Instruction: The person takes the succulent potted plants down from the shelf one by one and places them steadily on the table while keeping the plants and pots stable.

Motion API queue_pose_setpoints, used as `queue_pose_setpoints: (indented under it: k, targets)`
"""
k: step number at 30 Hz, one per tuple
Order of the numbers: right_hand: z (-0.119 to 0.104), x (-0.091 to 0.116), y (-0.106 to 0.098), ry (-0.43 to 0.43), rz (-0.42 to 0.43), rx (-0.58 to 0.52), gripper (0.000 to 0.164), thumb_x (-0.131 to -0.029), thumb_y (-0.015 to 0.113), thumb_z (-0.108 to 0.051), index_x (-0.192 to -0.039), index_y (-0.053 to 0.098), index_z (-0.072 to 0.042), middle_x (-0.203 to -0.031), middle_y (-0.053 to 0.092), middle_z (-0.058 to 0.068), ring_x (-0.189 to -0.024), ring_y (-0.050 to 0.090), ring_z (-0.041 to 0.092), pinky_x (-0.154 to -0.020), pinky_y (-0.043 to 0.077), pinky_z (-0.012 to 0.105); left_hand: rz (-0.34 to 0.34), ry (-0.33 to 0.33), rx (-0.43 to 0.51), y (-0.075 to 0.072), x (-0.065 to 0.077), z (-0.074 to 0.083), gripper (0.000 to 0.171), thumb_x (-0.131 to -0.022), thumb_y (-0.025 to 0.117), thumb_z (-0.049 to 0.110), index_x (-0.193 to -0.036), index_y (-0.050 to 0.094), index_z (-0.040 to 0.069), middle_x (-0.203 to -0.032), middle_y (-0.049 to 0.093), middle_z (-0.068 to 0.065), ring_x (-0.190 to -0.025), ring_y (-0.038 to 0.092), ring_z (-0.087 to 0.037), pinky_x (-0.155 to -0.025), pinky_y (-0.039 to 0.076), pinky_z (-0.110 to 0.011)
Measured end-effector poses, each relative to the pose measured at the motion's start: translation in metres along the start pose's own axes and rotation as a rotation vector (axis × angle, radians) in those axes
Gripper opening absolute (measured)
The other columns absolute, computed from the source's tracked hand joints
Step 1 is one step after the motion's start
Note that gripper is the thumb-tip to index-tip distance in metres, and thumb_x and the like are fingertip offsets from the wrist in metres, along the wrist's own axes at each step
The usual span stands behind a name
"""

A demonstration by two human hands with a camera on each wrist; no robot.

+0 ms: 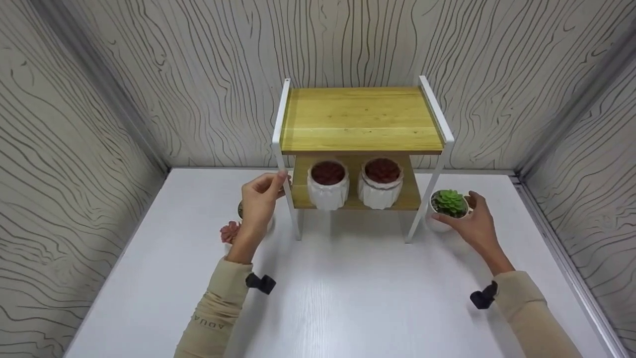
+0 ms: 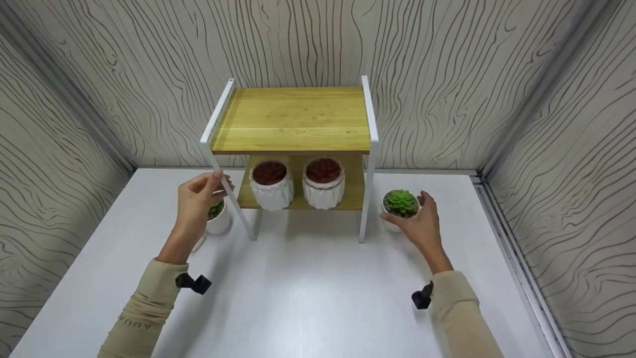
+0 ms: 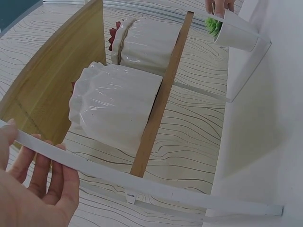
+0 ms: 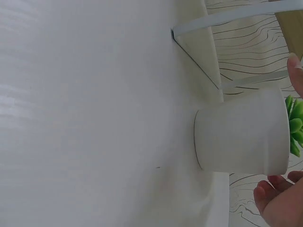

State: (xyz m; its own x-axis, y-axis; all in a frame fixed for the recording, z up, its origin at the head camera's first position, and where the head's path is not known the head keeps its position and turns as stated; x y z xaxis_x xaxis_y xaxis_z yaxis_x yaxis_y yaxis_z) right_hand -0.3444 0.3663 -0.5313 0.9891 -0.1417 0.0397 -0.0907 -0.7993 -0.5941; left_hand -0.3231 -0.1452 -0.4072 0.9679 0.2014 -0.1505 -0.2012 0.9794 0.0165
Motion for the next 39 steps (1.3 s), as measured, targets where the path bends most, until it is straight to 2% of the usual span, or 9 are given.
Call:
queue_pose_setpoints:
  k: [4, 10, 15, 21, 24, 27, 31, 34, 39]
  targets:
    - [-0.01, 0.004, -0.005, -0.039, 0.014, 0.003, 0.129, -0.082, 0.089, -0.048, -0.166, 0.006, 0.003, -0.167, 0.025, 0.036, -0.154, 0.028, 0.054, -0.123, 0.031, 0.07, -0.002, -0.009, 0.004, 0.001, -0.001, 0.0, 0.025, -0.103, 0.07, 0.027, -0.1, 0.079, 0.005, -0.102, 0.08, -0.005, -0.093, 0.075, -0.014, -0.101, 0.061, -0.047]
    - [-0.027, 0.01, -0.015, -0.087, 0.052, 0.036, 0.123, -0.083, 0.089, -0.047, -0.166, 0.013, 0.002, -0.167, 0.025, 0.033, -0.155, 0.022, 0.055, -0.12, 0.027, 0.076, -0.002, 0.001, 0.012, 0.002, -0.001, 0.0, 0.024, -0.103, 0.07, 0.026, -0.101, 0.079, 0.004, -0.103, 0.079, -0.007, -0.104, 0.075, -0.033, -0.099, 0.063, -0.043]
    - [-0.042, 0.016, -0.023, -0.119, 0.057, 0.033, 0.119, -0.083, 0.088, -0.046, -0.166, 0.016, 0.0, -0.169, 0.024, 0.03, -0.155, 0.021, 0.056, -0.119, 0.027, 0.078, 0.003, 0.02, -0.008, 0.003, -0.001, 0.002, 0.023, -0.102, 0.071, 0.026, -0.102, 0.079, 0.005, -0.104, 0.078, -0.006, -0.097, 0.075, -0.021, -0.093, 0.064, -0.033]
    - [-0.062, 0.027, -0.03, -0.163, 0.056, 0.001, 0.115, -0.084, 0.089, -0.041, -0.166, 0.018, -0.002, -0.17, 0.025, 0.028, -0.153, 0.025, 0.057, -0.119, 0.03, 0.075, 0.016, 0.017, -0.022, 0.001, 0.0, 0.0, 0.025, -0.102, 0.071, 0.03, -0.103, 0.079, 0.007, -0.103, 0.077, -0.004, -0.097, 0.073, -0.019, -0.098, 0.063, -0.041]
    - [-0.073, 0.033, -0.032, -0.194, 0.06, -0.019, 0.111, -0.085, 0.09, -0.037, -0.165, 0.022, -0.003, -0.169, 0.031, 0.025, -0.154, 0.03, 0.051, -0.121, 0.033, 0.068, 0.017, 0.025, -0.028, 0.0, 0.002, 0.0, 0.025, -0.102, 0.071, 0.031, -0.104, 0.079, 0.007, -0.102, 0.077, -0.002, -0.098, 0.073, -0.02, -0.098, 0.063, -0.039]
    - [-0.083, 0.037, -0.034, -0.231, 0.074, -0.044, 0.103, -0.085, 0.09, -0.032, -0.163, 0.029, -0.003, -0.163, 0.042, 0.022, -0.151, 0.04, 0.041, -0.124, 0.043, 0.038, 0.024, 0.059, -0.045, -0.001, 0.005, 0.003, 0.026, -0.102, 0.072, 0.028, -0.106, 0.079, 0.004, -0.101, 0.078, -0.002, -0.098, 0.073, -0.021, -0.093, 0.063, -0.031]
    - [-0.099, 0.041, -0.037, -0.298, 0.107, -0.118, 0.087, -0.085, 0.09, -0.023, -0.156, 0.042, -0.004, -0.148, 0.057, 0.008, -0.135, 0.057, 0.011, -0.105, 0.045, 0.004, 0.049, 0.127, -0.094, -0.002, 0.011, 0.011, 0.025, -0.1, 0.073, 0.025, -0.108, 0.079, 0.002, -0.101, 0.078, -0.006, -0.097, 0.072, -0.026, -0.085, 0.059, -0.022]
    - [-0.112, 0.045, -0.04, -0.358, 0.124, -0.184, 0.074, -0.086, 0.088, -0.015, -0.148, 0.051, -0.003, -0.134, 0.064, -0.009, -0.12, 0.061, -0.006, -0.099, 0.049, 0.004, 0.075, 0.169, -0.142, -0.001, 0.016, 0.018, 0.023, -0.099, 0.075, 0.025, -0.109, 0.077, 0.005, -0.103, 0.077, -0.01, -0.097, 0.072, -0.024, -0.084, 0.058, -0.02]
    - [-0.135, 0.054, -0.043, -0.442, 0.138, -0.267, 0.055, -0.087, 0.084, -0.004, -0.138, 0.062, -0.002, -0.12, 0.071, -0.015, -0.11, 0.07, -0.003, -0.093, 0.056, 0.01, 0.141, 0.251, -0.177, -0.001, 0.028, 0.029, 0.034, -0.096, 0.079, 0.023, -0.122, 0.069, 0.003, -0.118, 0.071, -0.014, -0.108, 0.071, -0.022, -0.094, 0.062, -0.031]
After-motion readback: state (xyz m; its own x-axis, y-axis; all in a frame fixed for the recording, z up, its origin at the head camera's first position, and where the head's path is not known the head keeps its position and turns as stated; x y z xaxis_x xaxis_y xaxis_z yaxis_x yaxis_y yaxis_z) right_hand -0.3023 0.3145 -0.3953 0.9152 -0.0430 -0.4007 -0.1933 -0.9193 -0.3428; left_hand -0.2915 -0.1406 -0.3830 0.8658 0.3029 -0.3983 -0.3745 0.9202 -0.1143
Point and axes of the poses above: each hand's wrist, its own x-axis away from the middle knuckle, its own y-axis out of the palm, z = x × y, the point moved 10 cm from there along -x, towards the middle knuckle
